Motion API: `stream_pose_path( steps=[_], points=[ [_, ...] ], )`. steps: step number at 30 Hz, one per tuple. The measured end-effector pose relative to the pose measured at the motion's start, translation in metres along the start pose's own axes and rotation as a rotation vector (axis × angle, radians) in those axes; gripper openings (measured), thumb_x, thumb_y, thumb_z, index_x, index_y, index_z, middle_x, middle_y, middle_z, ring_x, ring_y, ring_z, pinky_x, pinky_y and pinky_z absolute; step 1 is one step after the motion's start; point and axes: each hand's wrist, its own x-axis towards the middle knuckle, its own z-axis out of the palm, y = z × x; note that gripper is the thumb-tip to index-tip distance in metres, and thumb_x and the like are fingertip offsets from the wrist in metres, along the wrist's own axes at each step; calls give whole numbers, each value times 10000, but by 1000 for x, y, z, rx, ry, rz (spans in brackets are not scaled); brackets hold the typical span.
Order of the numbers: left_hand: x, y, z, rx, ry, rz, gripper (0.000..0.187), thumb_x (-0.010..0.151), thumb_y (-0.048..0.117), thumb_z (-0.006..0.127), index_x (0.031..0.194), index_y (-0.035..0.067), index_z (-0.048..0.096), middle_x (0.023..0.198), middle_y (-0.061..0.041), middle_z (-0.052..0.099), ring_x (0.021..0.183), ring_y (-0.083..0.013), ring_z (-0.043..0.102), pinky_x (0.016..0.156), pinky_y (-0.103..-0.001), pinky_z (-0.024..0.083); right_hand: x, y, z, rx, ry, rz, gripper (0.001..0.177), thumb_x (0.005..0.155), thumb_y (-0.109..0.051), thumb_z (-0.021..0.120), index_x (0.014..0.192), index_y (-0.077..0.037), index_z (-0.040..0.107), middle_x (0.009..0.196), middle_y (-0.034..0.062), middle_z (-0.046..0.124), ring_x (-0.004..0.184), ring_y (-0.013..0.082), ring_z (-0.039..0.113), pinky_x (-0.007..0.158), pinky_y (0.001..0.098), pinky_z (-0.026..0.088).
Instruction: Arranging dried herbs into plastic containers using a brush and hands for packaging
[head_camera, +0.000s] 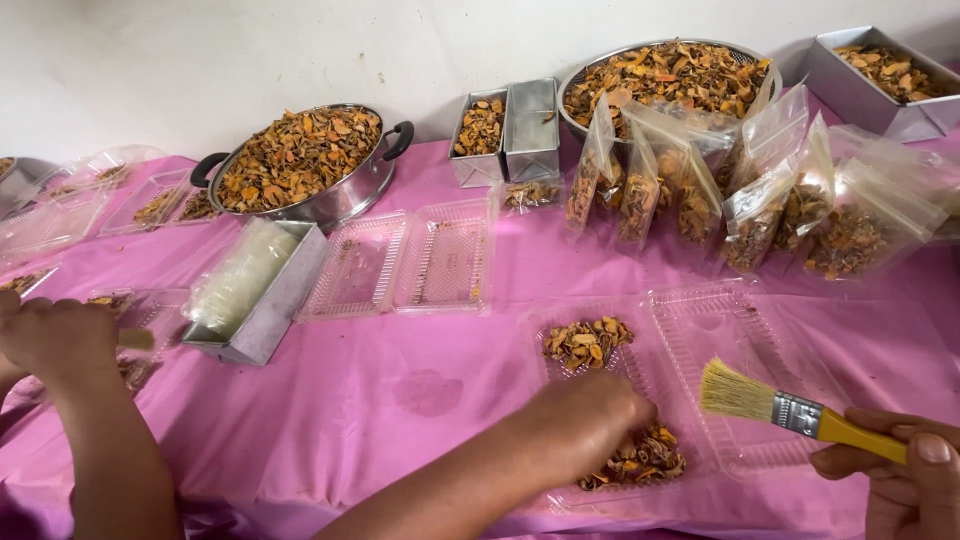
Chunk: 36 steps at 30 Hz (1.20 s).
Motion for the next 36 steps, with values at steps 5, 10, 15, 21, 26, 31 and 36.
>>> stream_pose_path(
  steps=[5, 10, 15, 21, 26, 31, 36],
  points=[
    [12, -11, 36, 5, 32, 270, 221, 861, 95, 597, 1009, 27, 746, 894, -180, 687, 844, -362, 680, 645, -458, 492, 1, -23, 10, -59, -34, 16, 338, 1261, -276, 423, 1198, 30, 550, 1187, 183, 673, 646, 284, 678, 453, 123, 286],
    [12, -13, 43, 29, 35, 287, 91, 849, 57, 608, 860, 5, 682, 852, -168, 639, 797, -351, 648, 587, -480, 461, 3, -22, 6, -83, -79, 86, 470, 1220, -301, 375, 1276, 105, 606, 775, 347, 664, 371, 109, 268, 392, 184, 102],
    [5, -11, 34, 49, -1, 144, 109, 810, -17, 612, 730, -2, 539, 738, -138, 559, 693, -307, 605, 530, -439, 430, 1, -30, 3, -94, -104, 96, 482, 1219, -315, 358, 1297, 100, 590, 818, 343, 677, 409, 69, 172, 374, 200, 98],
    [-8, -7, 7, -371, 68, -101, 166, 928, -66, 584, 965, 42, 705, 921, -126, 706, 713, -210, 677, 631, -316, 558, -3, -36, 16, -60, -100, 39, 492, 1187, -336, 391, 1242, 101, 610, 761, 310, 663, 388, 153, 356, 370, 186, 116],
    [0, -29, 10, -699, 160, -215, 177, 816, 124, 821, 990, 131, 789, 973, -41, 795, 827, -117, 735, 829, -256, 614, -14, -49, 24, -371, -176, 32, 526, 1052, -353, 416, 1149, 36, 755, 759, 225, 817, 402, 294, 697, 301, 312, 359],
    [6, -50, 23, -1269, 230, -200, 206, 813, -46, 789, 1013, -56, 741, 877, -181, 750, 786, -242, 749, 787, -314, 672, -20, -52, 20, -276, -171, 282, 422, 1068, -180, 508, 1104, 121, 803, 777, 377, 871, 665, 417, 833, 570, 372, 455],
    [9, -57, 34, -1358, 210, -221, 235, 793, -49, 801, 1020, -56, 742, 864, -175, 747, 726, -209, 736, 729, -276, 662, -31, -55, 38, -97, -149, -11, 278, 1098, -120, 445, 1081, 104, 610, 1114, 229, 763, 597, 370, 791, 635, 388, 632]
  ],
)
